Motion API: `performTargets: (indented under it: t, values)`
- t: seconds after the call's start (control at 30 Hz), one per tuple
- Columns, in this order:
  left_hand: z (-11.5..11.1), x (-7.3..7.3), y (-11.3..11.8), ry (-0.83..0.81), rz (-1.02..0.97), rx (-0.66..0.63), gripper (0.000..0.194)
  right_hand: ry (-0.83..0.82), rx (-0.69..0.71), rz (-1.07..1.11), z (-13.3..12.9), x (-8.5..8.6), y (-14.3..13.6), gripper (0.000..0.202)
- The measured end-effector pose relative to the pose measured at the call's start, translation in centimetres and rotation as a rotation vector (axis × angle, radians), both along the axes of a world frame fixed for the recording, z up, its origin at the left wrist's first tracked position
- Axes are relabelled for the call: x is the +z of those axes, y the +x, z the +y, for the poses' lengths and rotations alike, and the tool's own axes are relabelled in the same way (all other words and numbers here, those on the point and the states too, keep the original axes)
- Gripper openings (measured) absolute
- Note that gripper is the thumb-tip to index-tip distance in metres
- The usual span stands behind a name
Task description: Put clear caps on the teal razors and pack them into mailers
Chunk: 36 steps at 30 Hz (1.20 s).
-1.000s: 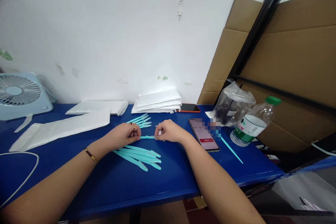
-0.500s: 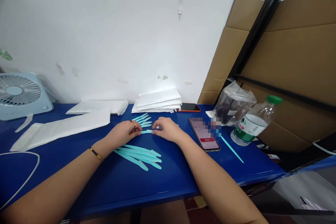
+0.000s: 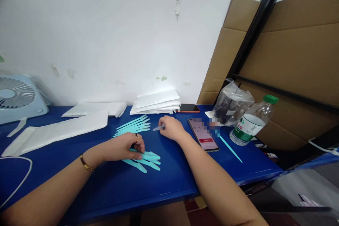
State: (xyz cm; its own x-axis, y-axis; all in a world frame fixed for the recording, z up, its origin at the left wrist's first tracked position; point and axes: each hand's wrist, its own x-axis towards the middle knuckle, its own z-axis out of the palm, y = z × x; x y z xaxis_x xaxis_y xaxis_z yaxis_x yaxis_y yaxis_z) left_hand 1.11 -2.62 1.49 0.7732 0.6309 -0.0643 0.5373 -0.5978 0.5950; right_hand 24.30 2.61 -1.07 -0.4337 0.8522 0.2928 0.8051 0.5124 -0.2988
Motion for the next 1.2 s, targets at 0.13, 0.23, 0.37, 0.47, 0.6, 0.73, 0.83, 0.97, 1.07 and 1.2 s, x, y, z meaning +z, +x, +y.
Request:
performTargets:
  t: [0.13,0.23,0.37,0.47,0.6,0.73,0.83,0.97,1.07,1.2]
  values:
    - [0.1,-0.2,0.1,-0.046,0.011,0.02,0.02,-0.015,0.019,0.036,0.0,-0.1,0.0,0.01]
    - [0.2,-0.2,0.2,-0.04,-0.023,0.077,0.02,-0.008,0.003,0.081,0.2,-0.1,-0.1,0.008]
    - [0.4,-0.2,0.1,-0.109,-0.22,0.202,0.022,0.075,0.034,0.217,0.1,0.2,-0.1,0.021]
    - [0.8,-0.5,0.1,-0.14,-0.322,0.284,0.025,0.103,0.088,0.253,0.0,0.5,-0.1,0.023]
    - [1.3,-0.9,0.0,-0.074,-0.366,0.329,0.031,0.059,0.105,0.235,-0.2,0.8,-0.3,0.019]
    - [1.4,-1.0,0.0,-0.08,-0.353,0.305,0.037,0.028,0.111,0.236,-0.4,0.9,-0.5,0.02]
    - [1.3,-1.0,0.1,-0.15,-0.361,0.292,0.04,0.005,0.111,0.246,-0.6,1.0,-0.6,0.021]
    - [1.3,-1.1,0.2,-0.188,-0.4,0.299,0.04,-0.01,0.099,0.249,-0.7,0.9,-0.6,0.025]
    - [1.3,-1.2,0.2,-0.202,-0.432,0.311,0.037,-0.007,0.094,0.239,-0.7,0.9,-0.6,0.026]
    - [1.4,-0.8,0.2,-0.222,-0.586,0.325,0.028,-0.031,0.092,0.27,-0.9,1.1,-0.8,0.023]
